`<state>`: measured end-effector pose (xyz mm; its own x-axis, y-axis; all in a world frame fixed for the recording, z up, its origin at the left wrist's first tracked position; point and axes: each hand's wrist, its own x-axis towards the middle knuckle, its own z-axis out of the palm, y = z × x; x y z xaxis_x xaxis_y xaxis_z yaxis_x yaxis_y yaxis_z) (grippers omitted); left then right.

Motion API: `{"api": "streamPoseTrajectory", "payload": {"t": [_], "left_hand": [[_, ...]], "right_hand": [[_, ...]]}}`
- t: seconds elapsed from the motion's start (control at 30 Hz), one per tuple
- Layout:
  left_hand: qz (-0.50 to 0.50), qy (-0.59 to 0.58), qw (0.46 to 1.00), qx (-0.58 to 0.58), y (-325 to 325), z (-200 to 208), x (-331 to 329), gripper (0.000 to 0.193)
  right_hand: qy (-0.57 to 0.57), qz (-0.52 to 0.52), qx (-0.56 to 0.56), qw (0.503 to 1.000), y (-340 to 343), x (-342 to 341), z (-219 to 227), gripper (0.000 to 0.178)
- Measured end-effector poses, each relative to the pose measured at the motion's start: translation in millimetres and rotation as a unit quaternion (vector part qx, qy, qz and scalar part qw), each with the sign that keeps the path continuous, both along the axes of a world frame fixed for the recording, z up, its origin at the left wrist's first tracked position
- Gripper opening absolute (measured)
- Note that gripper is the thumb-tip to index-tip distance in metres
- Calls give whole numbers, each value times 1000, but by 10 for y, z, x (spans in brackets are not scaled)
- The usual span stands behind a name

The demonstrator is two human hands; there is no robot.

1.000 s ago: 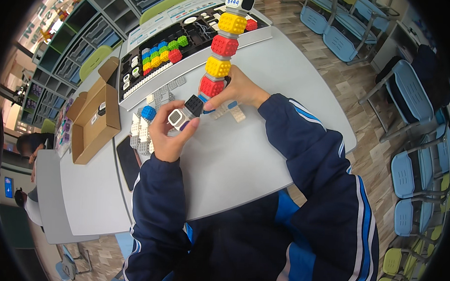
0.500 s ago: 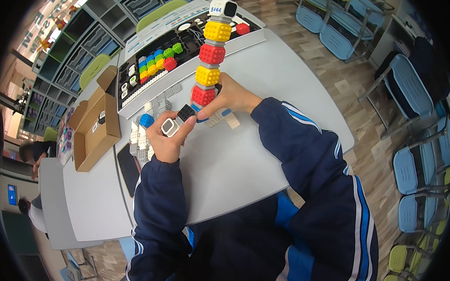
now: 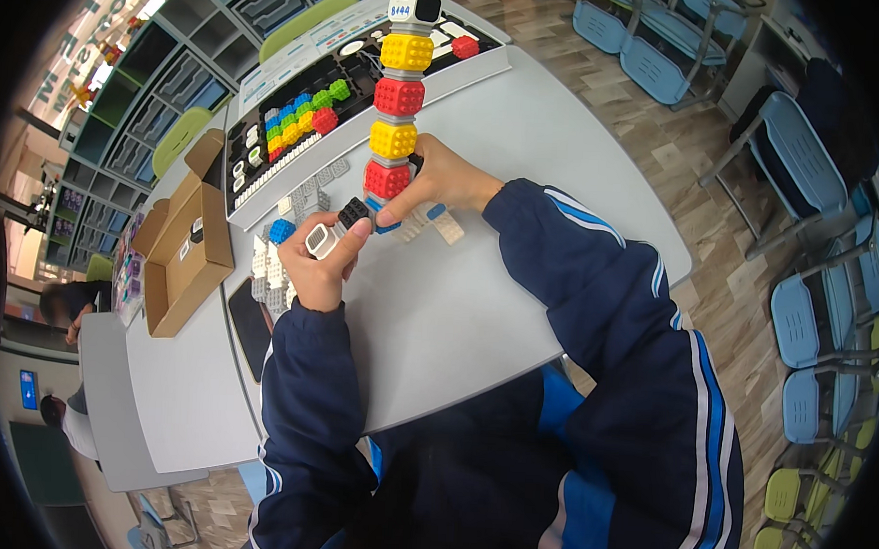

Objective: The person assembles a vertical tower using colorful interlocking blocks and white electronic modules. They repeatedly attach and detach modules to the tower, then place the completed structure on the table.

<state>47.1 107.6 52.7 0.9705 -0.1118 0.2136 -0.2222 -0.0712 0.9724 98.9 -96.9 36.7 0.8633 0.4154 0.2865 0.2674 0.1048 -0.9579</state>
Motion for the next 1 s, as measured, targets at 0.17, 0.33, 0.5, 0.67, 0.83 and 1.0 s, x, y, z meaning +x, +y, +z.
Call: {"api": "streamPoseTrajectory", "payload": {"t": [0.17,0.33,0.5,0.67,0.83,1.0], "left_hand": [[2,37,999,-4,46,-12,12,26],[-7,30,999,-9,37,-13,13,25],[-35,99,991,-88,65,25,50,24],[-54,71,993,-80,104,-2,84,24],[-69,153,966,-195,256,-50,141,36],[-110,228,930,-267,348,-38,103,48]], "right_hand": [[1,-7,-6,1000,10,-6,-1,47],[-5,-10,-12,1000,-1,13,-41,47],[-14,3,-17,1000,-23,25,-35,45],[-11,-9,-6,1000,12,29,-42,50],[3,38,1,999,-3,-8,56,76],[-118,-156,86,977,-105,-2,-233,79]]}}
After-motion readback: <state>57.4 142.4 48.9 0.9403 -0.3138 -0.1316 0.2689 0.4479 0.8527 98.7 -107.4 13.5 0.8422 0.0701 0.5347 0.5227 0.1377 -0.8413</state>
